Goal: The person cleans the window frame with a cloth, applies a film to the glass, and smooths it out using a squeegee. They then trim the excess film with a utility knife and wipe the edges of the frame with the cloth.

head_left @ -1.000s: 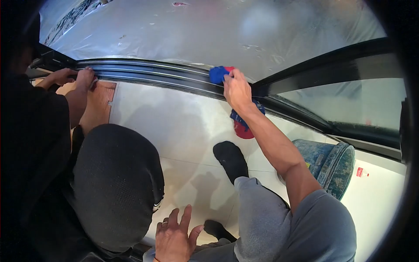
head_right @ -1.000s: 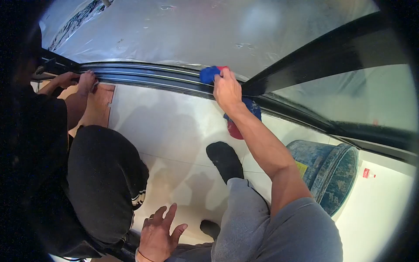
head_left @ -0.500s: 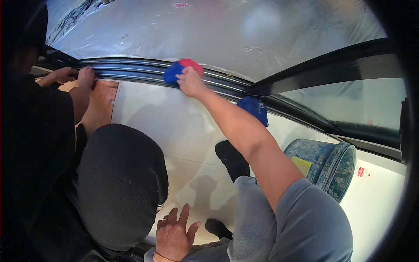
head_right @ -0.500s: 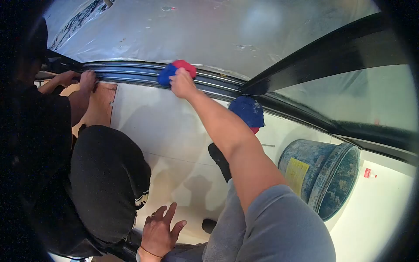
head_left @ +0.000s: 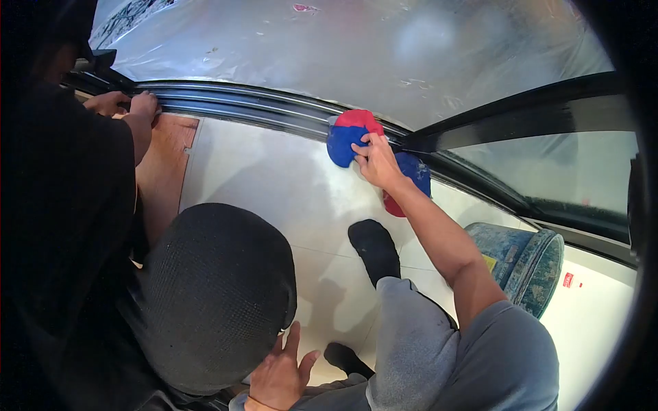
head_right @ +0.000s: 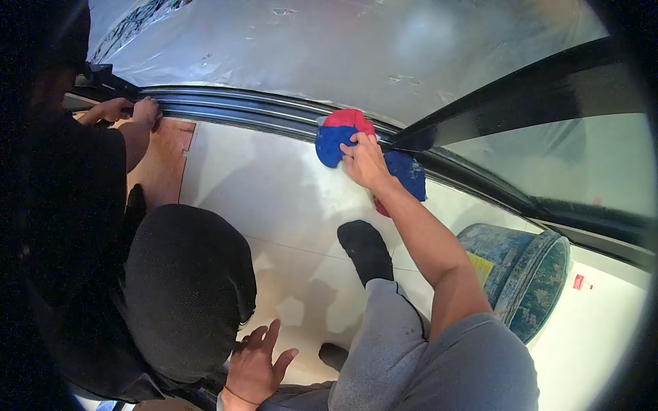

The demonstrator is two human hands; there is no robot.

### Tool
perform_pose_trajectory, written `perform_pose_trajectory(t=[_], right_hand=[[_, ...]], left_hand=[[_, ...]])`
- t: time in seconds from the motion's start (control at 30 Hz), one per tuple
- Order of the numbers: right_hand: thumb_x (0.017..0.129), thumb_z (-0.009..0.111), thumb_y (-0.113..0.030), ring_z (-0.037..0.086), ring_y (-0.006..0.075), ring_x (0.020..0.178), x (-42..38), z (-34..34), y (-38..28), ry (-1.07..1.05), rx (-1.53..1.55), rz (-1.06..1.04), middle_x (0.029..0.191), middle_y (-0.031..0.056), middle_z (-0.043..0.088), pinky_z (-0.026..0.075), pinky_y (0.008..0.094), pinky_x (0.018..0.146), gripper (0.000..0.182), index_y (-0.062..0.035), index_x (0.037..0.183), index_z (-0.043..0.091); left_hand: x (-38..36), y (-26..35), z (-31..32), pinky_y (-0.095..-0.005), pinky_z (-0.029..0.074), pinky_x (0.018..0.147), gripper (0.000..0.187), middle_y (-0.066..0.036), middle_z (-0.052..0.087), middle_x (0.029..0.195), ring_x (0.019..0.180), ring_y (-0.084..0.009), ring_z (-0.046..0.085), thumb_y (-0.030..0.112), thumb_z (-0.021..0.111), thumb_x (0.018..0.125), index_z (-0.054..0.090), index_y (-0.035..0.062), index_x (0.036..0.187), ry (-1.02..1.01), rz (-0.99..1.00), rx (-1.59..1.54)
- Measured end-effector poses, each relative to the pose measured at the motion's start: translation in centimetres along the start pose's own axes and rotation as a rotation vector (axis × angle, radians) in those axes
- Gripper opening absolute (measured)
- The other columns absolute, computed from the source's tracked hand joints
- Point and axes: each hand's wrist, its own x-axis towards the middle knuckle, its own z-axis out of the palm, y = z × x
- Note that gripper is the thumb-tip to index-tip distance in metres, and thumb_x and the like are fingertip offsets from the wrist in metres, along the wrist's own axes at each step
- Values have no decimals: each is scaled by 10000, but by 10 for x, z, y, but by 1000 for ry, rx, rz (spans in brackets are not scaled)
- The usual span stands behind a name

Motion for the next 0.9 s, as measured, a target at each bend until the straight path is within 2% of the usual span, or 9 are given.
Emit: perform_pose_trajectory(t=[0.13,0.23,0.33,0.47,0.6,0.7,0.73,0.8,0.9], right_hand=[[855,685,-210,563,362,1056,32,9,-32,11,46,-26,1091,221,636,453,426,965,276,-4,1020,766],[878,698,-238,577,367,1025,62,28,-60,22,123,25,1046,209,645,461,446,940,277,11,995,739],[863,719,-224,583,365,1016,88,36,-76,-25,41,224,992,184,649,471,458,892,258,-2,991,691],[860,710,-197,579,322,995,91,52,-70,76,12,15,976,116,625,470,461,837,192,-68,1001,686],[867,683,-241,580,274,1005,106,68,-76,99,-7,-88,972,75,619,451,434,833,161,-105,947,716],[849,692,-256,581,263,1017,144,88,-101,11,-54,-148,977,65,623,449,440,831,160,-111,908,722],[860,683,-259,596,289,933,158,95,-109,48,-37,-205,911,84,627,462,461,758,159,-102,877,701],[858,679,-270,595,291,952,185,116,-134,32,-9,-218,932,88,630,470,466,773,174,-102,836,721],[844,677,-260,589,287,997,224,151,-175,57,29,-165,956,78,634,451,466,829,157,-116,820,734]], left_hand=[[37,-21,32,-493,506,926,597,-291,546,1316,1152,-477,579,393,626,938,511,13,1383,213,227,103],[68,-39,60,-501,397,1074,698,-322,414,1442,1273,-491,484,372,657,907,411,26,1461,160,84,110],[115,-67,81,-487,272,1155,809,-330,319,1507,1376,-470,351,380,674,892,309,-2,1505,253,-18,93],[191,-121,106,-461,104,1227,954,-336,197,1577,1495,-439,151,393,690,880,173,-57,1543,467,-85,-26],[209,-103,85,-554,106,1208,1080,-359,109,1588,1483,-501,104,573,704,832,205,-92,1520,565,-294,109],[212,-77,69,-586,113,1196,1148,-390,86,1573,1486,-504,86,688,683,783,258,-102,1499,376,-381,151],[216,-74,69,-555,177,1181,1109,-387,153,1549,1451,-512,163,685,675,791,297,-94,1484,407,-381,225],[218,-72,73,-492,304,1151,1037,-381,287,1500,1380,-529,317,678,660,806,375,-79,1455,463,-395,374],[214,-54,50,-572,180,1188,1053,-354,177,1573,1485,-480,142,703,661,787,379,-56,1459,235,-439,167]])
